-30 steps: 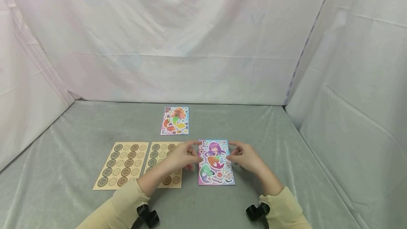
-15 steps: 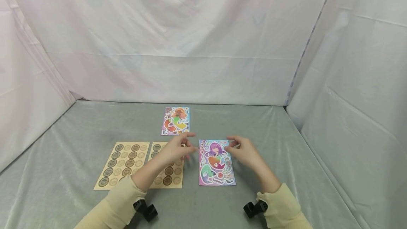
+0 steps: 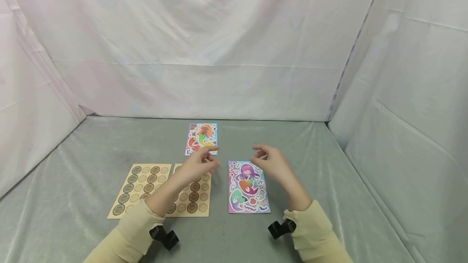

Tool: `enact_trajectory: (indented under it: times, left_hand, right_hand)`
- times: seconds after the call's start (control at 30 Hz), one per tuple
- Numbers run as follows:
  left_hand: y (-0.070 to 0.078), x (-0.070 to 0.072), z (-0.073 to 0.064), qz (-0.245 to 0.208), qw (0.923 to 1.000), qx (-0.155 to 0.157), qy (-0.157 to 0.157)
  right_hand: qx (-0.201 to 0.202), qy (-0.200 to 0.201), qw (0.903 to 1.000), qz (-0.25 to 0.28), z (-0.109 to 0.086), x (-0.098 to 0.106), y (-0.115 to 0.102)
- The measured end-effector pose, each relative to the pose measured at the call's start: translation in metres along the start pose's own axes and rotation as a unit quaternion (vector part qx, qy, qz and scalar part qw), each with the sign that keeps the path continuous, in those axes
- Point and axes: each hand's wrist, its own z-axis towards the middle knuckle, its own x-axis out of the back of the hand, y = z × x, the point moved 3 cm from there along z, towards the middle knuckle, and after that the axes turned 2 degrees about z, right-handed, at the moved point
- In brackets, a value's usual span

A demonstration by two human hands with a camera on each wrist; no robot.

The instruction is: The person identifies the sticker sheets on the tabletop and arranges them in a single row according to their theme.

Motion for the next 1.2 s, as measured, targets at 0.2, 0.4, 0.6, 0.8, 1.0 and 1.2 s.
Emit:
enact_trajectory:
  times: [0.2, 0.4, 0.6, 0.8, 1.0, 1.2]
  left_hand:
    - [0.002, 0.009, 0.002, -0.006, 0.9995, -0.015, 0.027]
    - [0.001, 0.02, 0.005, -0.008, 0.9978, -0.001, 0.066]
    - [-0.002, 0.029, 0.006, -0.017, 0.9969, -0.005, 0.077]
    - [-0.006, 0.037, 0.007, -0.015, 0.9956, -0.003, 0.092]
    - [-0.012, 0.045, 0.009, -0.007, 0.994, 0.018, 0.108]
    - [-0.016, 0.052, 0.009, 0.013, 0.9914, 0.029, 0.127]
  right_hand:
    - [0.008, 0.0, 0.9997, 0.023, 0.004, -0.007, -0.01]
    - [-0.003, 0.0, 0.9985, 0.054, 0.011, -0.015, -0.016]
    - [0.007, 0.009, 0.9976, 0.069, 0.018, -0.02, -0.023]
    - [0.021, 0.023, 0.9966, 0.077, 0.024, -0.026, -0.028]
    - [0.012, 0.029, 0.9947, 0.098, 0.03, -0.04, -0.032]
    - [-0.001, 0.037, 0.9917, 0.123, 0.037, -0.053, -0.032]
